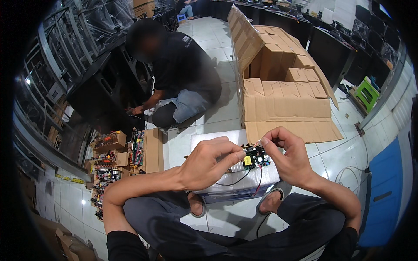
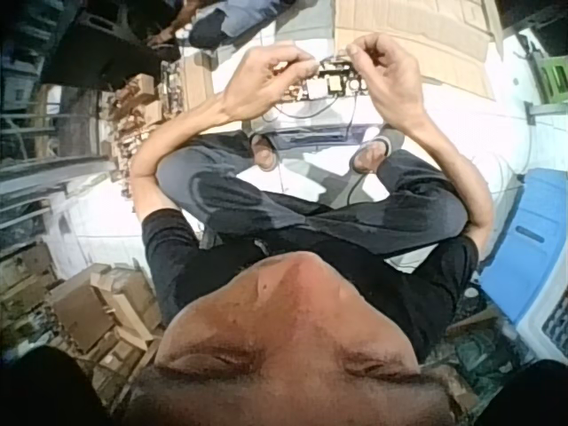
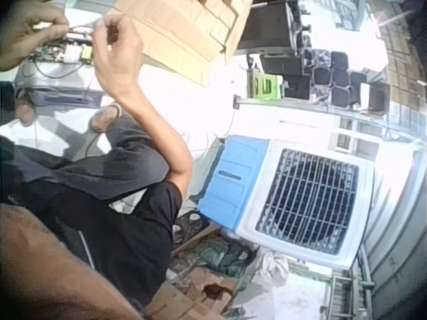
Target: The person sits on the floor and uses a soldering iron to attach components to a circuit board. They repeatedly apply solder to different points on the board, then inspect the connections by hand.
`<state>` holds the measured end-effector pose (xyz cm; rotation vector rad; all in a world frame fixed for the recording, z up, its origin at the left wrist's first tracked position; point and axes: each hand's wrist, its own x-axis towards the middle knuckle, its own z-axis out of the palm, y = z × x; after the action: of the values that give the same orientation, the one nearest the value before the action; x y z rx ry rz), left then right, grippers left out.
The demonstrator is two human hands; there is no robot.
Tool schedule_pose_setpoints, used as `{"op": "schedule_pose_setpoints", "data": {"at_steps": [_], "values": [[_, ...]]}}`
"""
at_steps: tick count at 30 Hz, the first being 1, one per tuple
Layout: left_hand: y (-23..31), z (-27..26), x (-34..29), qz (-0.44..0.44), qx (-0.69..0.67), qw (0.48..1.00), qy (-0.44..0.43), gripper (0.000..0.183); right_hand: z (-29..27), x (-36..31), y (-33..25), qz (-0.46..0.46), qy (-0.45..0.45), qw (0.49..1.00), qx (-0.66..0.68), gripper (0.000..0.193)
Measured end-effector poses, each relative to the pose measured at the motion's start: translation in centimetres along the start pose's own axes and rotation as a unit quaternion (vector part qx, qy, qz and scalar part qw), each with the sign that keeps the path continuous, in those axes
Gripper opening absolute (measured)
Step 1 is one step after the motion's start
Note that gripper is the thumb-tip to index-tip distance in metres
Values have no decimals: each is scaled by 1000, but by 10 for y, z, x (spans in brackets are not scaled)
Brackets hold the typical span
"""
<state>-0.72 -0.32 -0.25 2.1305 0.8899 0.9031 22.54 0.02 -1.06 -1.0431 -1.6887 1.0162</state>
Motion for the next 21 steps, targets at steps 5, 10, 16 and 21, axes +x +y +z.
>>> {"op": "schedule_pose_setpoints", "data": {"at_steps": [5, 10, 16, 21], "values": [[0, 0, 1, 8, -4, 1000, -8, 20, 2, 1, 3, -67, 23, 996, -54, 15], [2, 0, 0, -3, -13, 1000, -5, 20, 3, 1, 3, -87, 25, 993, -71, 16], [1, -3, 2, -20, -5, 1000, 13, 21, -1, 0, -2, 18, -18, 998, 66, 19], [-2, 0, 2, -26, -20, 999, 30, 16, -5, 2, -1, 59, -52, 990, 116, 21]]}}
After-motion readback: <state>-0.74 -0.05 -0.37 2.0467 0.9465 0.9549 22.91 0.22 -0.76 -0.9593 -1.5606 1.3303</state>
